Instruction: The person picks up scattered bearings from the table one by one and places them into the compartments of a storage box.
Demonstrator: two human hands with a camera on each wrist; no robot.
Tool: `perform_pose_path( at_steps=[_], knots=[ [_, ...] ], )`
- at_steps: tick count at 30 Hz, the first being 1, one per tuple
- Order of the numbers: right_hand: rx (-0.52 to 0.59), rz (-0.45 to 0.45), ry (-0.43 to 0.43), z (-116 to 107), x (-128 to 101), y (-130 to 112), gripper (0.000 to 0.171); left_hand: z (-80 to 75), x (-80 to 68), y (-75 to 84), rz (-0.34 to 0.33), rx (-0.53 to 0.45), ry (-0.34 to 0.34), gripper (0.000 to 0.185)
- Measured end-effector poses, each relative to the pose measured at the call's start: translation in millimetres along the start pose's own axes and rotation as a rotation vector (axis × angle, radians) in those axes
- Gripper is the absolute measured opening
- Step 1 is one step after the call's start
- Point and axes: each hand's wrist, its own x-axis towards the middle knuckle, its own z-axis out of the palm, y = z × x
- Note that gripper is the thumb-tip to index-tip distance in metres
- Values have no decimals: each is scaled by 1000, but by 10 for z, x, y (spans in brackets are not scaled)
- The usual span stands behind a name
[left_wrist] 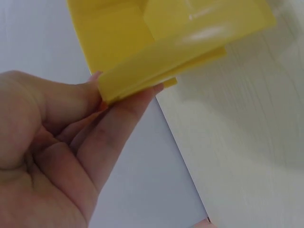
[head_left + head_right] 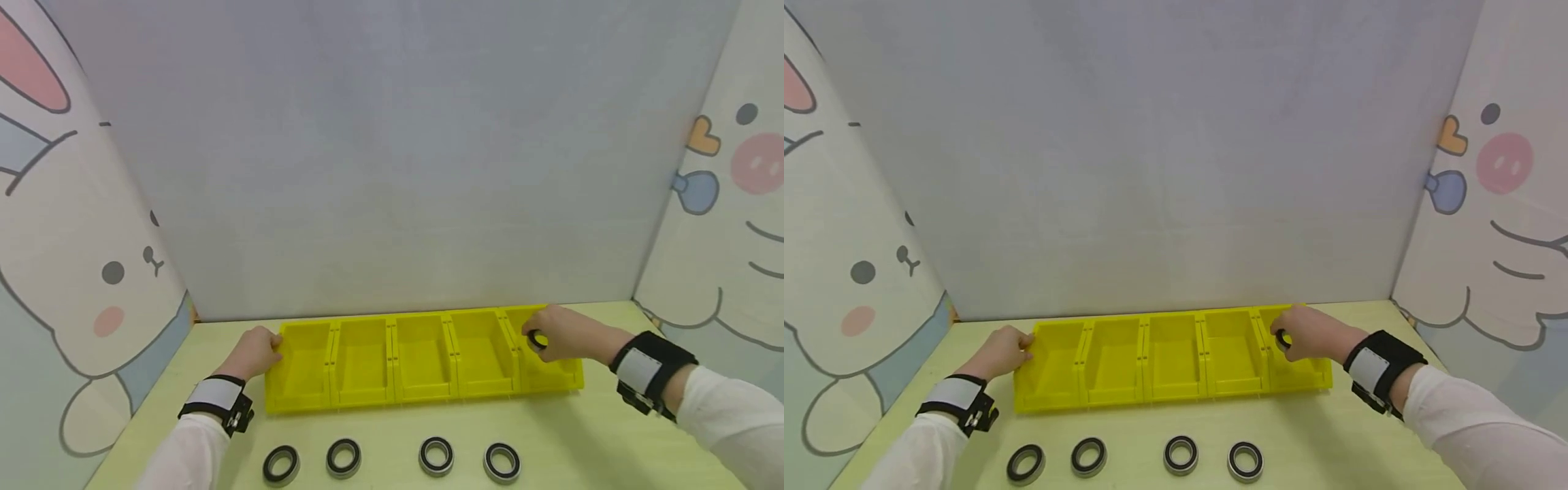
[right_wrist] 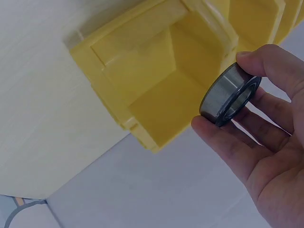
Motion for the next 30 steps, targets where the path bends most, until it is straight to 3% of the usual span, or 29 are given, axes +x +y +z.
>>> perform_pose_path(
  at_steps=[7,12,16,19,23,30],
  knots=[
    [28,80,-37,217,244,202,20,-42,-20,-3,2,-5,1,18],
    [63,119,-36,414,379,317,16,-44,9,-3,-39,-21,-45,25],
    [53,176,-49,560,484,396,13,-71,27,6,-42,-20,-59,11],
    [46,185,-31,676,530,462,11,-84,41,21,-34,-12,-57,15],
    [23,165,21,848,554,566,15,-74,54,35,-20,-8,-52,38],
    [53,186,39,876,574,553,17,-66,34,27,-6,-18,-31,29]
  ],
)
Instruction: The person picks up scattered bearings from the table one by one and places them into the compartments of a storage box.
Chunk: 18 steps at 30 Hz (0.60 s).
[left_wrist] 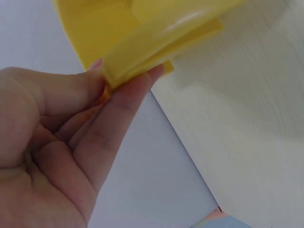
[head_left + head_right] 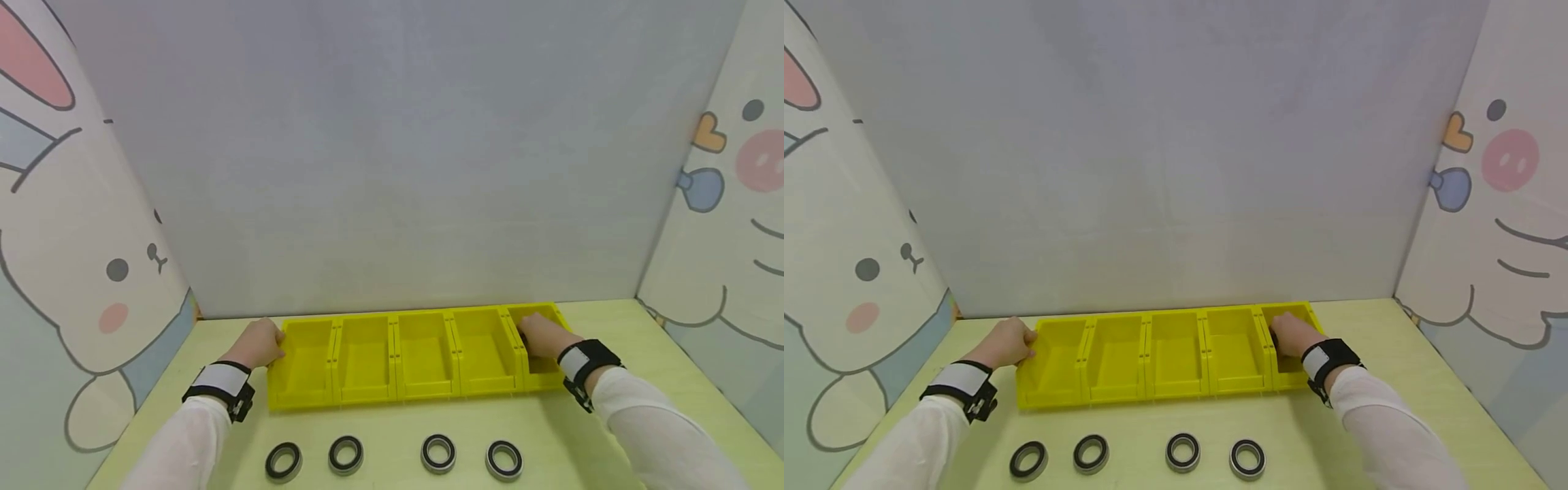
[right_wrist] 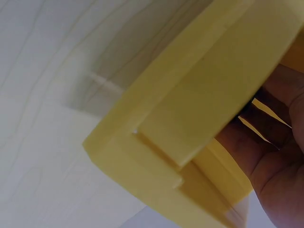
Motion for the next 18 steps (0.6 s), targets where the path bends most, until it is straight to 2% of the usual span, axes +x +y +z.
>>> perform_pose_path(
  at_steps=[4,9,10,14,16,18],
  knots=[
    [5,28,-8,-19,-7,-25,16,3,11,-8,-1,12,-8,20],
    [39,37,-34,-31,-35,2,6,12,29,-8,-9,10,-27,33],
    [48,34,-43,-73,-51,-5,7,13,29,-6,-8,8,-28,29],
    [55,41,-39,-388,-163,-88,39,6,38,-2,-11,6,-27,18],
    [52,42,19,-617,-242,-170,51,-2,26,6,-6,16,-19,17],
    [51,32,86,-822,-333,-259,59,0,14,2,-4,26,-11,23]
  ],
)
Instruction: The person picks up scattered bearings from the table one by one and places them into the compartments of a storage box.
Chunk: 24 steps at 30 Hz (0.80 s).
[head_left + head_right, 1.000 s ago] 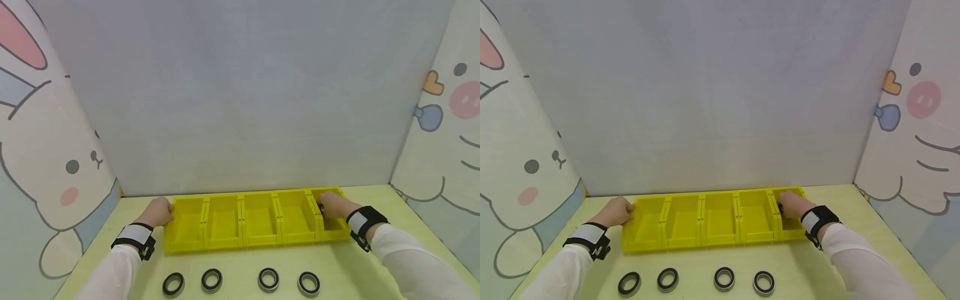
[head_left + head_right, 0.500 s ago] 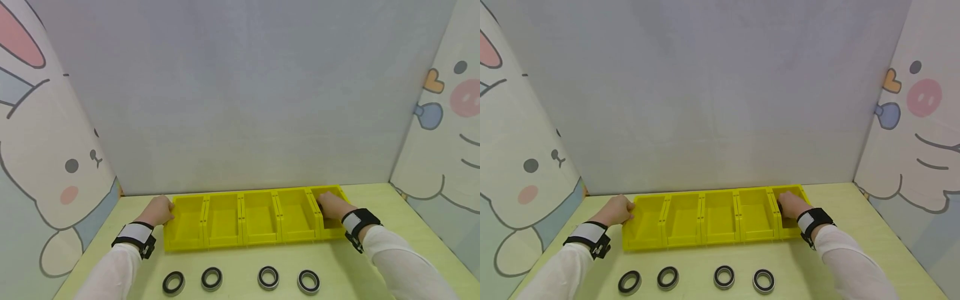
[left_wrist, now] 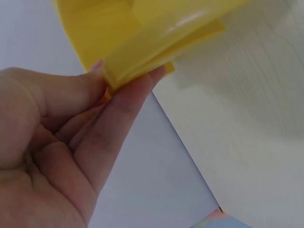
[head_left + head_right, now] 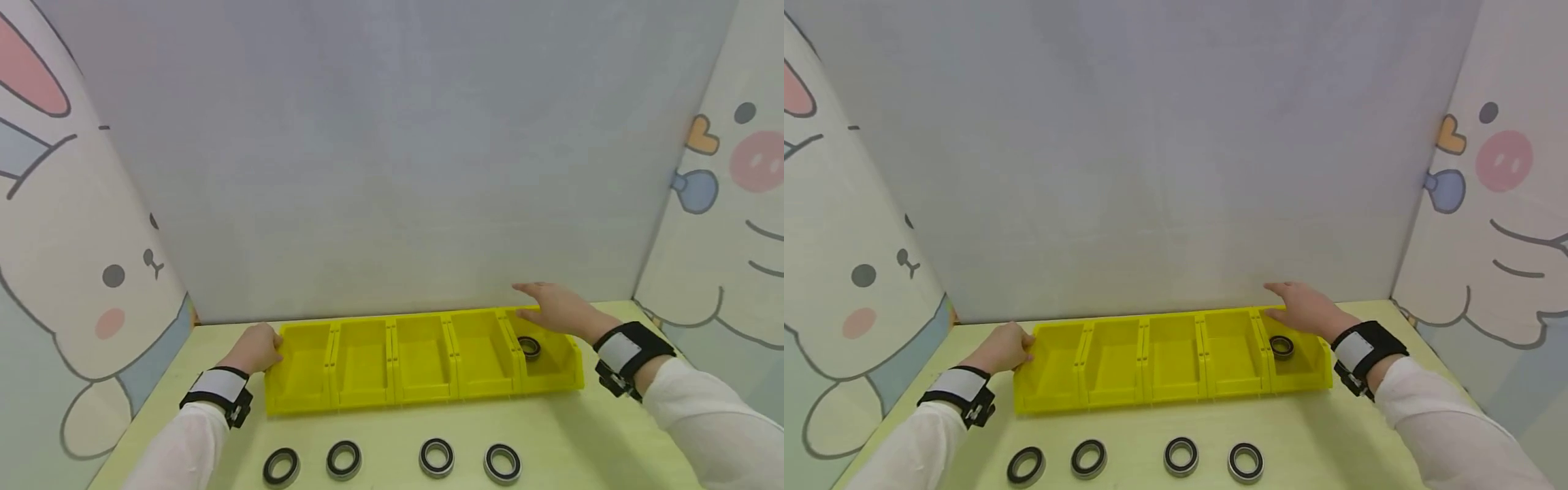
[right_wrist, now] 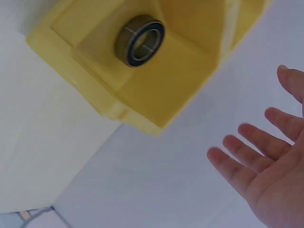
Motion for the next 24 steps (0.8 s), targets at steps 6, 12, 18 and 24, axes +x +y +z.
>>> perform_pose_path(
  at_steps=[6,12,18,24],
  knots=[
    [-56,-137,146,-236,-280,-319,88,37,-61,-45,-6,-35,-6,13],
    [-39,-226,153,100,-646,-539,96,38,-72,-22,1,-45,3,19],
    [48,-309,27,584,-953,-690,97,36,-42,-20,32,-71,9,38],
    [216,-293,-240,868,-1095,-767,90,33,-22,-38,82,-80,27,51]
  ],
)
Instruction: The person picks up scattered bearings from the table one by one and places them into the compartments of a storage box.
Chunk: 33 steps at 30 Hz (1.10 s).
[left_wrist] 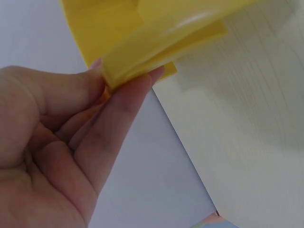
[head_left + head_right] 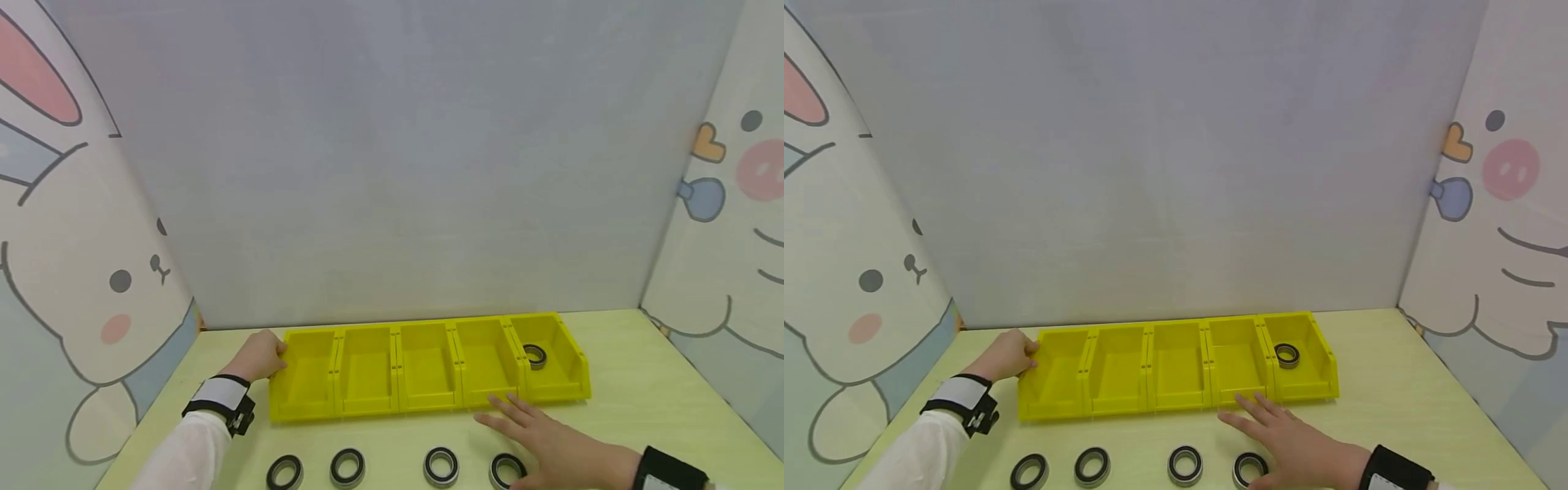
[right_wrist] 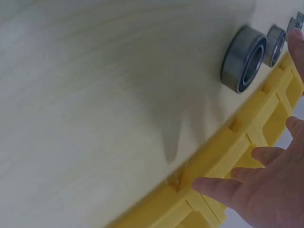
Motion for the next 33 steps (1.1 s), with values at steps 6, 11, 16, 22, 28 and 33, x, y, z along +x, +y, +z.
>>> perform_pose_path(
  at_steps=[6,11,16,22,28,33],
  knots=[
    [57,37,-118,185,-8,23,82,17,-3,19,-47,12,3,49],
    [-38,-74,-96,293,-39,66,66,35,-6,29,-64,17,1,47],
    [-91,-116,-69,308,-41,80,58,34,2,27,-67,26,1,47],
    [-159,-197,-17,283,25,18,48,17,-7,52,-84,32,-3,44],
    [-212,-190,-43,217,100,-95,37,8,-13,72,-78,41,-1,45],
    [-216,-182,-54,177,124,-136,34,4,-20,78,-72,46,-7,46]
  ],
)
